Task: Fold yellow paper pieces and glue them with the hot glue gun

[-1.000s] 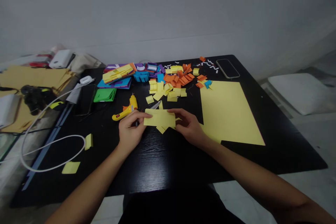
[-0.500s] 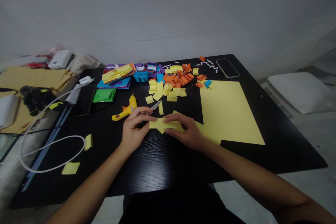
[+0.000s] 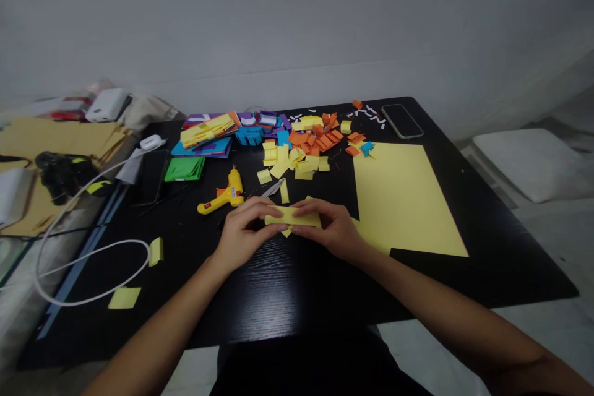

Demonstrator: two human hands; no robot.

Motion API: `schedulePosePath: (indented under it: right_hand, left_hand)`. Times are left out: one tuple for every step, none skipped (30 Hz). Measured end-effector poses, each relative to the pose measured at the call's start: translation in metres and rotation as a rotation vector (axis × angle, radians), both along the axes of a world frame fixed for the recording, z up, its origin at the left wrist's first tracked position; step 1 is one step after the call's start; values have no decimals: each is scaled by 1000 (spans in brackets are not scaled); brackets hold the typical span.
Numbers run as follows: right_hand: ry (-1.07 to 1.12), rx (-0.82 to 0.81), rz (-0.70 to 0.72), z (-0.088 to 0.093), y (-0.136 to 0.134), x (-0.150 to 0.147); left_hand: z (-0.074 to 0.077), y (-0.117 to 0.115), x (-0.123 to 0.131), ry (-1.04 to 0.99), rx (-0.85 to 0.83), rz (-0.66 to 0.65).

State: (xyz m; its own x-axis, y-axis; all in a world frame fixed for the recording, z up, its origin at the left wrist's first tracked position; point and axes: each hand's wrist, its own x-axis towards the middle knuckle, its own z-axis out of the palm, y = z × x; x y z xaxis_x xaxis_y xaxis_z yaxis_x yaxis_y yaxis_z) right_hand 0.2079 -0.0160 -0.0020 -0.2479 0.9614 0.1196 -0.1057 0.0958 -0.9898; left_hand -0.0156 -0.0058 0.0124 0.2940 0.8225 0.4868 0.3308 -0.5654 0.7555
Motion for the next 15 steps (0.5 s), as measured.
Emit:
schedulePosePath:
  right_hand:
    - [20,-10,-4,-1,1,0]
    - [41,-19,-8,-1,1,-1]
    - [60,-29,-9,-1,2,-1]
    - [76,-39,-6,-1,2,-1]
    - [88,-50,-3,-1,3,-1]
    - [95,-61,1,0,3,-1]
    - [95,-70,3,1,4,0]
    - [88,-79,2,3,4,0]
    - [76,-86,-4,4,4,1]
    - [63,-92,-11,6,4,2]
    - [51,-97,-20,7,4,2]
    - [43,-100,-27,8,4,2]
    - [41,-104,-32,9,4,3]
    - [45,-111,-36,9,3,2]
    - [54,-122,-39,9,3,2]
  left_hand:
    - [0,0,-1,-5,12,19]
    - [0,0,-1,-11,23,36]
    - [1,0,-2,-13,30,51]
    - [2,0,-2,-12,33,65]
    - [2,0,-2,-10,32,79]
    - [3,-1,-1,-7,30,93]
    - [3,-1,-1,-6,27,104]
    - [4,-1,0,-7,26,108]
    - [3,-2,0,-10,27,106]
    - [3,-2,1,-11,29,102]
    - [2,-3,2,-12,30,101]
    - [2,-4,2,-12,29,104]
    - [1,-5,3,-10,26,108]
    - [1,-5,3,-4,23,112]
    - [1,-6,4,7,21,114]
